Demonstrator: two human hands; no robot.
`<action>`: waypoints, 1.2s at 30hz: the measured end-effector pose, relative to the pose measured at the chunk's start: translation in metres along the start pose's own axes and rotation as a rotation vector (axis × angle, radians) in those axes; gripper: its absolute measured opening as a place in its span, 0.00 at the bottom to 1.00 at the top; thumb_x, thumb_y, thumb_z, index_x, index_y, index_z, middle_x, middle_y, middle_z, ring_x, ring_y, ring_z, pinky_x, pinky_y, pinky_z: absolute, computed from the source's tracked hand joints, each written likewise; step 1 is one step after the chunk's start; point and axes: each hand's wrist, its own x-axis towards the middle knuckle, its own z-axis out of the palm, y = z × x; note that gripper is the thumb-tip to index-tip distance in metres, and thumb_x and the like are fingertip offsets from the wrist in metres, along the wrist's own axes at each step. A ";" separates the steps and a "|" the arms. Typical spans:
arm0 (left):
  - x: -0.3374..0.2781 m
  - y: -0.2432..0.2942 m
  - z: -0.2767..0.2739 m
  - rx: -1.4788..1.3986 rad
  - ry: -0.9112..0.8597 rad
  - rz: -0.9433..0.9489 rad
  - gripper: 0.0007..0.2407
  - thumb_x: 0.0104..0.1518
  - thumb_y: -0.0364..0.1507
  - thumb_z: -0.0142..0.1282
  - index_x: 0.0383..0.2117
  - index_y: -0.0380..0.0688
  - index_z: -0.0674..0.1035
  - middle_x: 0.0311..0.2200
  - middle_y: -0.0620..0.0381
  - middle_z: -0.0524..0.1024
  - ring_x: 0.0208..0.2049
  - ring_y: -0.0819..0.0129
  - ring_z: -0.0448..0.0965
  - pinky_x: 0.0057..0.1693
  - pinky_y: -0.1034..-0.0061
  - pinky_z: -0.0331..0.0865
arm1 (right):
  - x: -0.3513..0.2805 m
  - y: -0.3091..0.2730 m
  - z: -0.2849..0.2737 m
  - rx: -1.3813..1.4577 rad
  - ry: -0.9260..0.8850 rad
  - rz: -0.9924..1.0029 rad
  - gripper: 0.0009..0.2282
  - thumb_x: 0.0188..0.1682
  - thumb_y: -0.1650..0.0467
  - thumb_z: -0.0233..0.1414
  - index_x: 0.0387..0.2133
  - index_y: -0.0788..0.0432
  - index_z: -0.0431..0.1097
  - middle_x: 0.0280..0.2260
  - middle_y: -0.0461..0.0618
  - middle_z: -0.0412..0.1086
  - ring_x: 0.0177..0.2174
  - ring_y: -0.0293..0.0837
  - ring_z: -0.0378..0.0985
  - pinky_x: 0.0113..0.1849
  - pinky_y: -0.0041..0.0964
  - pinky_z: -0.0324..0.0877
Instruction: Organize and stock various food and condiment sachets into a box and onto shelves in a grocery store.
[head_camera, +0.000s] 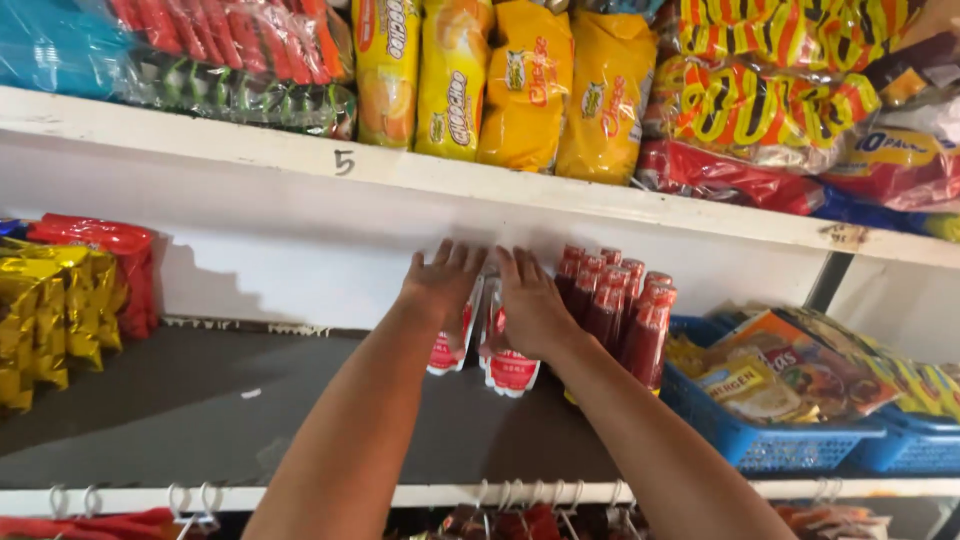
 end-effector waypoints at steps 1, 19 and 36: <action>-0.003 0.001 -0.001 0.001 0.012 -0.003 0.69 0.20 0.42 0.85 0.72 0.51 0.39 0.74 0.48 0.41 0.74 0.51 0.38 0.70 0.45 0.46 | 0.003 -0.001 0.001 -0.007 0.008 -0.007 0.61 0.20 0.63 0.77 0.66 0.62 0.40 0.66 0.70 0.41 0.67 0.67 0.42 0.64 0.54 0.48; -0.009 0.017 0.014 -0.160 -0.082 -0.101 0.52 0.32 0.39 0.80 0.69 0.50 0.57 0.68 0.60 0.60 0.72 0.52 0.51 0.63 0.52 0.68 | -0.004 0.025 0.019 0.131 -0.351 0.227 0.60 0.18 0.60 0.75 0.65 0.64 0.43 0.49 0.68 0.71 0.53 0.62 0.74 0.53 0.48 0.70; -0.104 -0.041 -0.010 -0.113 -0.216 -0.049 0.21 0.44 0.32 0.72 0.48 0.51 0.82 0.55 0.57 0.76 0.67 0.51 0.61 0.60 0.55 0.72 | 0.005 -0.080 0.016 0.081 -0.372 0.024 0.25 0.31 0.65 0.71 0.38 0.62 0.67 0.35 0.63 0.76 0.40 0.63 0.79 0.40 0.53 0.73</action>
